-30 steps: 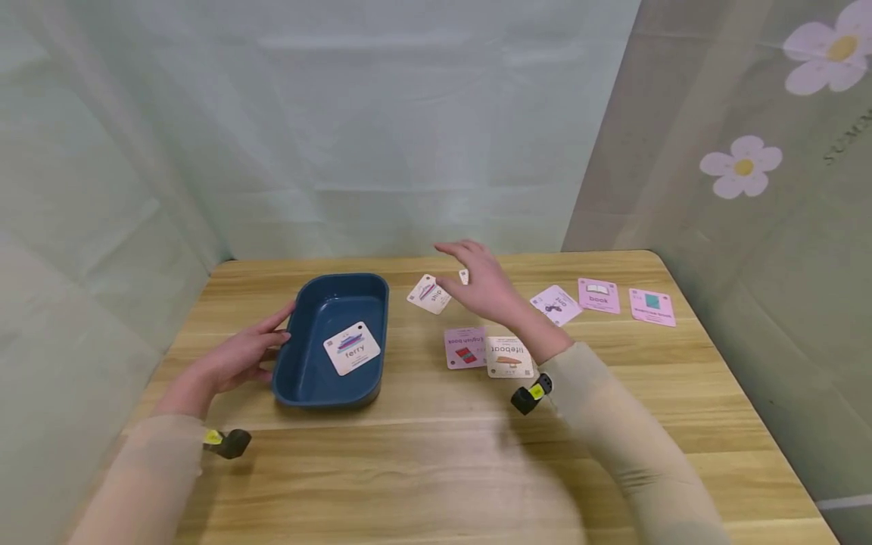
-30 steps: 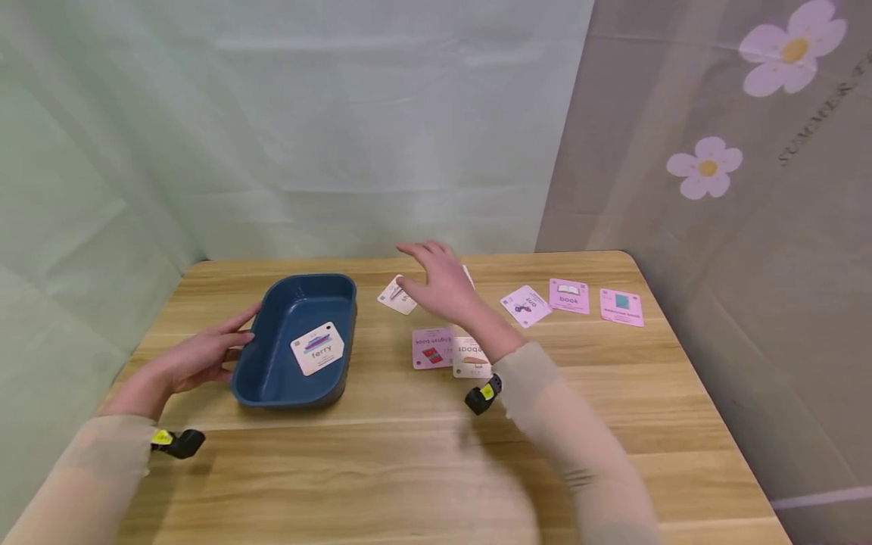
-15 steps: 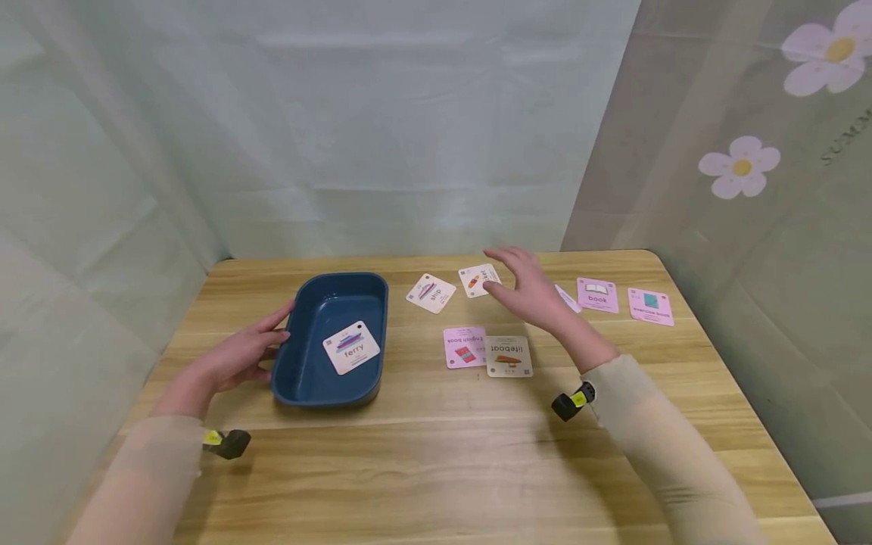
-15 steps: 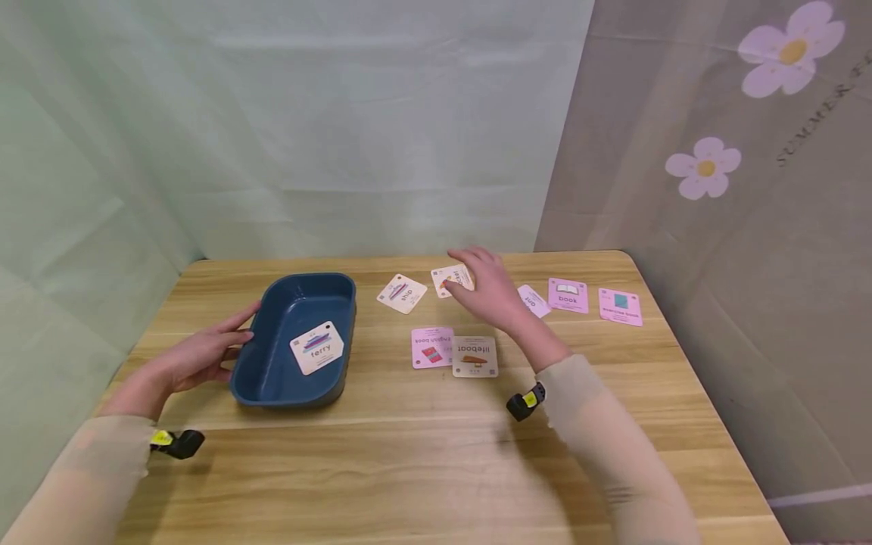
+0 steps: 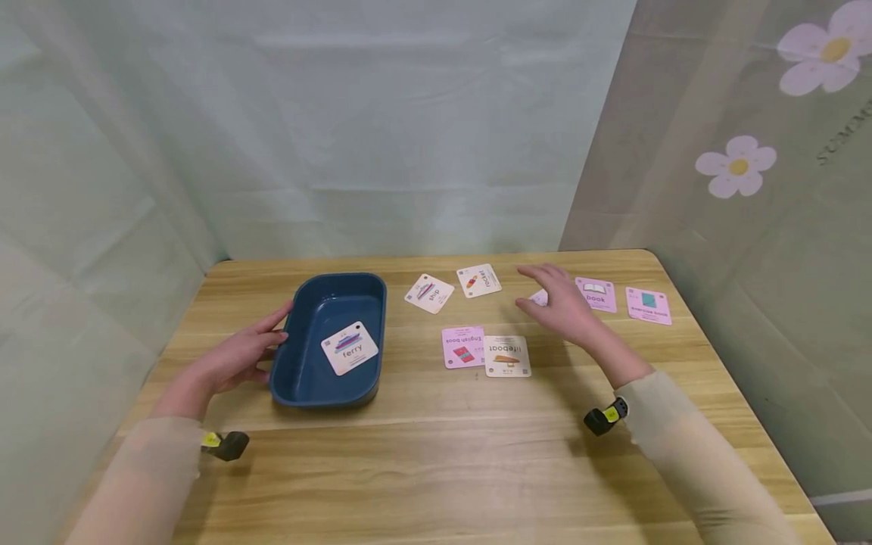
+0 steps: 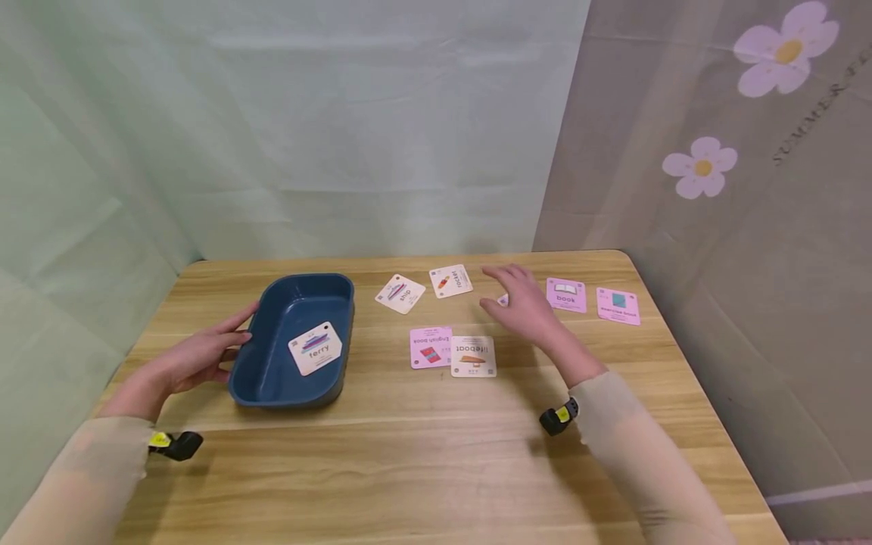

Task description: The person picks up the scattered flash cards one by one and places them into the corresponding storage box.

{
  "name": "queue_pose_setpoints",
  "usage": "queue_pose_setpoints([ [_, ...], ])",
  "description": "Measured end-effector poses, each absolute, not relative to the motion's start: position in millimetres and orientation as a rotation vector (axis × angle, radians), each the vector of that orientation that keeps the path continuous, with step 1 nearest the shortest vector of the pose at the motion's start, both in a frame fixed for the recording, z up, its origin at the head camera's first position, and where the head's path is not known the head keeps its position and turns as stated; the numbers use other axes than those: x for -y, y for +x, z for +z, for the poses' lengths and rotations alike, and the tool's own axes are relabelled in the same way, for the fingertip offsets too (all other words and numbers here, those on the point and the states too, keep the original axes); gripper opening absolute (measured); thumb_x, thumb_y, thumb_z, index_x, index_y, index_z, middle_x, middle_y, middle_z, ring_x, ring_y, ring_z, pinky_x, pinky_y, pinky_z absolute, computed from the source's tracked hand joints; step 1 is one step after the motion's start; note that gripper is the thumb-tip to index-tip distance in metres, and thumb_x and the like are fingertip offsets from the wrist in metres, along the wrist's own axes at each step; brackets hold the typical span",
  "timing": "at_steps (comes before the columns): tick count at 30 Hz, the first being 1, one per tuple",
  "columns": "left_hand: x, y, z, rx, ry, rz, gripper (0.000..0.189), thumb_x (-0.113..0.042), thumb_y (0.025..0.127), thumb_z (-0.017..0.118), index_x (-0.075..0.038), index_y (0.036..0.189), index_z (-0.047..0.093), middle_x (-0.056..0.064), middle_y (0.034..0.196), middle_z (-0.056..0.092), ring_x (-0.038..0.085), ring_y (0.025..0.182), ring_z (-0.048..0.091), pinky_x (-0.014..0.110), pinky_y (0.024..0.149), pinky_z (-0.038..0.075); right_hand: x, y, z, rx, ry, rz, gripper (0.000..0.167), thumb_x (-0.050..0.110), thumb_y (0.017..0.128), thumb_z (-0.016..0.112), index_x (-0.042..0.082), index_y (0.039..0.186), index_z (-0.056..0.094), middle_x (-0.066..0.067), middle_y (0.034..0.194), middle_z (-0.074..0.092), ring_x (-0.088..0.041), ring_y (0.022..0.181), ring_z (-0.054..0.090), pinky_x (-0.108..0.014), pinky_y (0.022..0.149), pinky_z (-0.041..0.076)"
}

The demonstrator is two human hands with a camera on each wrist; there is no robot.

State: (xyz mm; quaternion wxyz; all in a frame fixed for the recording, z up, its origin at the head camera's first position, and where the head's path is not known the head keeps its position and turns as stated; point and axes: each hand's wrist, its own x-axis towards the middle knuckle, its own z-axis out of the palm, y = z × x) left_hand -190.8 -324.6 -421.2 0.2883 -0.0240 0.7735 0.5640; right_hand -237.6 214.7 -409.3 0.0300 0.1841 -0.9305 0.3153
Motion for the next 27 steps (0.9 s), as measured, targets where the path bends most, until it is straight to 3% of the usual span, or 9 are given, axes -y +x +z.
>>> queue_pose_setpoints([
  [11,323.9,-191.0,-420.3,-2.070,-0.074,1.495,0.067,-0.020,0.113,0.034,-0.040,0.163,-0.006,0.030,0.166,-0.004,0.057,0.144,0.022,0.046,0.079,0.057,-238.5,-230.0,-423.9,2.900,0.612,0.863,0.063,0.032,0.097,0.071,0.007,0.150,0.050,-0.019,0.148,0.049,-0.042,0.141,0.035,-0.062,0.112,0.027],
  [21,325.4,-192.2,-423.4,-2.081,-0.072,1.488,0.067,-0.022,0.113,0.035,-0.043,0.162,-0.005,0.030,0.167,-0.003,0.057,0.144,0.024,0.046,0.077,0.057,-247.1,-216.6,-435.8,2.967,0.700,0.665,0.059,0.026,0.094,0.073,0.006,0.147,0.054,-0.022,0.147,0.052,-0.050,0.143,0.030,-0.064,0.117,0.015],
  [27,325.2,-193.0,-423.0,-2.081,-0.074,1.482,0.067,-0.022,0.113,0.035,-0.044,0.162,-0.006,0.030,0.167,-0.004,0.057,0.145,0.021,0.046,0.078,0.056,-249.9,-210.0,-440.5,3.003,0.748,0.560,0.065,0.032,0.092,0.076,0.008,0.149,0.054,-0.022,0.149,0.049,-0.049,0.144,0.028,-0.068,0.115,0.017],
])
